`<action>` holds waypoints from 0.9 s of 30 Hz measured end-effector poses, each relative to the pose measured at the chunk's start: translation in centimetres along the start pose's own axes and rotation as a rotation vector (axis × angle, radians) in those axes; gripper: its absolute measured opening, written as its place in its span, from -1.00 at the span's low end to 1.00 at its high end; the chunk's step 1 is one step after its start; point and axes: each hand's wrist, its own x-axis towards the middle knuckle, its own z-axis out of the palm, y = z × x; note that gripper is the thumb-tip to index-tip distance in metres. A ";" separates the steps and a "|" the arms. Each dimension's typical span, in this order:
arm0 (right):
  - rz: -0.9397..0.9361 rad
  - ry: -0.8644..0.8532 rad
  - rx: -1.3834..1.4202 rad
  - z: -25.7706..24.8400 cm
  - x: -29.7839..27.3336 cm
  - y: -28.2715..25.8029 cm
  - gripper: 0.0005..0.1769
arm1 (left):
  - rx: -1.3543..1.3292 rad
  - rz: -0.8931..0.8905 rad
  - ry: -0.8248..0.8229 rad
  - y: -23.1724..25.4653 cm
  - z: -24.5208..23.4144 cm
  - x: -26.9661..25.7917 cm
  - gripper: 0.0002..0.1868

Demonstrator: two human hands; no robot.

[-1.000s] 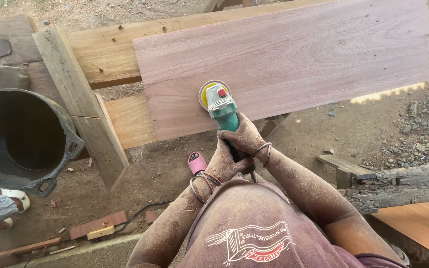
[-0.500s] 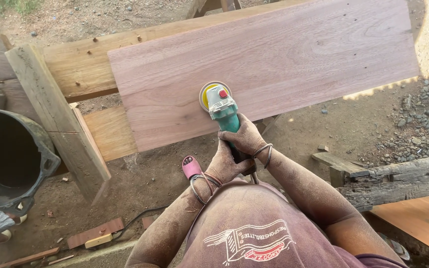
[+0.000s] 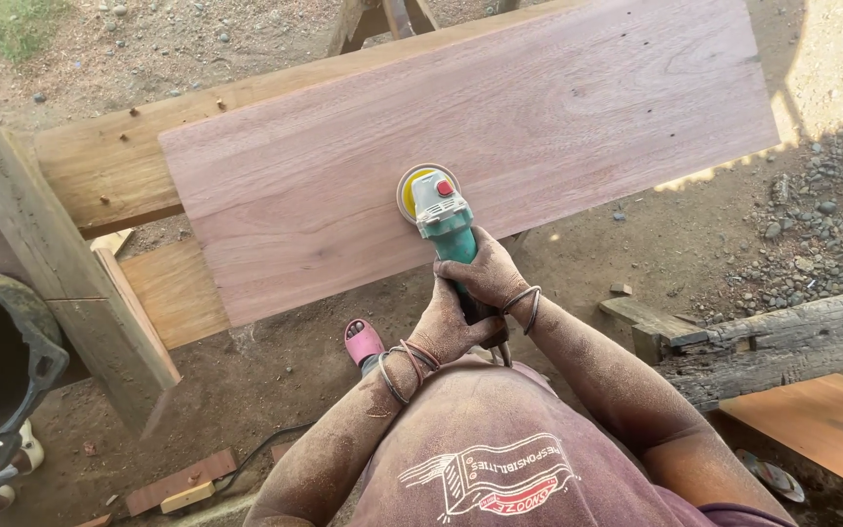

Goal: Sanding a wooden board using an angle grinder with a sanding disc.

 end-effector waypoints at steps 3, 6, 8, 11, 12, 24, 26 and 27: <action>0.004 0.015 0.025 -1.3 0.0 0.6 -0.20 | 0.000 -0.005 -0.011 -0.1 1.1 1.0 0.15; 0.003 0.034 0.033 -2.6 0.0 1.4 -0.21 | -0.003 0.001 -0.035 0.0 2.2 1.9 0.15; 0.014 0.046 0.011 -3.5 0.1 2.0 -0.22 | -0.014 0.026 -0.050 0.5 2.8 2.5 0.15; 0.040 0.053 0.039 -4.8 0.1 2.8 -0.21 | 0.031 -0.009 -0.080 1.4 3.7 3.4 0.18; 0.057 0.052 0.058 -5.3 0.2 3.1 -0.20 | 0.016 -0.022 -0.100 1.6 4.1 3.7 0.18; 0.092 0.139 0.126 -10.0 0.7 6.8 -0.24 | 0.024 -0.104 -0.191 3.4 8.0 7.9 0.18; 0.093 0.160 0.127 -10.8 0.9 7.4 -0.26 | 0.021 -0.088 -0.209 4.1 8.5 8.6 0.19; 0.093 0.177 0.119 -11.2 0.9 7.6 -0.27 | -0.019 -0.120 -0.234 4.6 8.7 8.8 0.18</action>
